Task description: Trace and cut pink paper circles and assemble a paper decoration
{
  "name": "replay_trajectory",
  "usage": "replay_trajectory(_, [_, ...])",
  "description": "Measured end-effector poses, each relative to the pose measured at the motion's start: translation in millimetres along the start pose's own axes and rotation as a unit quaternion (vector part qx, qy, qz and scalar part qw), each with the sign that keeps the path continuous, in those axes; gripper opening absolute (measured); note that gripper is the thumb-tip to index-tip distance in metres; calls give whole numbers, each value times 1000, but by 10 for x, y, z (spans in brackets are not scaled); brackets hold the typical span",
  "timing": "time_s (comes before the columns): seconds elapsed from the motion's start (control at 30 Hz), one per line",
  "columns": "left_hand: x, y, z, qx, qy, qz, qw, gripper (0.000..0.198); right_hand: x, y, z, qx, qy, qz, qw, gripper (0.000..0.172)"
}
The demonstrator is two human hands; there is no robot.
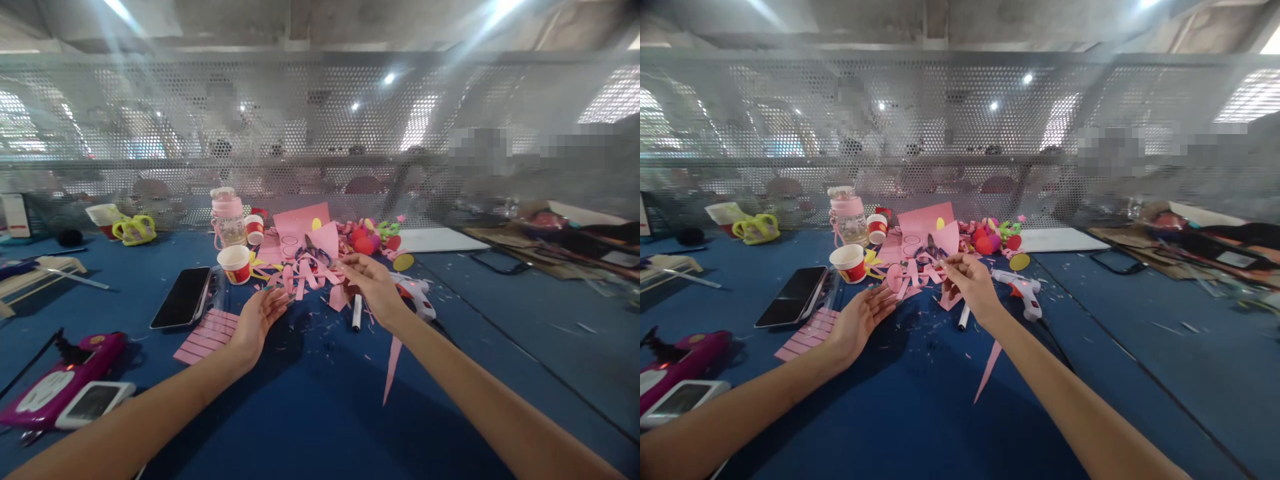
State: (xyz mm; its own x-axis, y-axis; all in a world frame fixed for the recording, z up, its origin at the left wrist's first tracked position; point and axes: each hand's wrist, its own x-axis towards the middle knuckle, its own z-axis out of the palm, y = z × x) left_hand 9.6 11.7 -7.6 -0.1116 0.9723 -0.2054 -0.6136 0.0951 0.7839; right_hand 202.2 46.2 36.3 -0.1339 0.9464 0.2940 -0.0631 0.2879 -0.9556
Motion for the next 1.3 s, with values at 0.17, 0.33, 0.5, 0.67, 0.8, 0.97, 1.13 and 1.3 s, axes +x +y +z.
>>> replay_trajectory(0.17, [33, -44, -38, 4, -35, 4, 999, 30, -75, 3, 38, -137, 1, -122, 983, 19])
replay_trajectory(0.33, [46, -62, -40, 4, -52, 28, 998, 27, -157, -4, 68, -276, -34, -252, 927, 11])
replay_trajectory(0.5, [60, -76, -53, 16, -61, 43, 997, 25, -193, -12, 90, -308, -78, -291, 902, 10])
replay_trajectory(0.67, [76, -80, -66, 23, -56, 41, 997, 23, -208, -7, 94, -348, -90, -320, 877, 10])
replay_trajectory(0.8, [65, -71, -62, 37, -65, 37, 997, 23, -214, 19, 93, -388, -88, -323, 859, 13])
replay_trajectory(0.97, [69, -77, -70, 37, -68, 38, 996, 24, -228, 19, 98, -408, -102, -324, 848, 15])
replay_trajectory(1.13, [105, -105, -110, 43, -66, 41, 996, 24, -237, 2, 109, -423, -105, -346, 831, 15])
replay_trajectory(1.3, [122, -111, -118, 35, -50, 40, 997, 26, -240, 5, 116, -432, -120, -351, 822, 16])
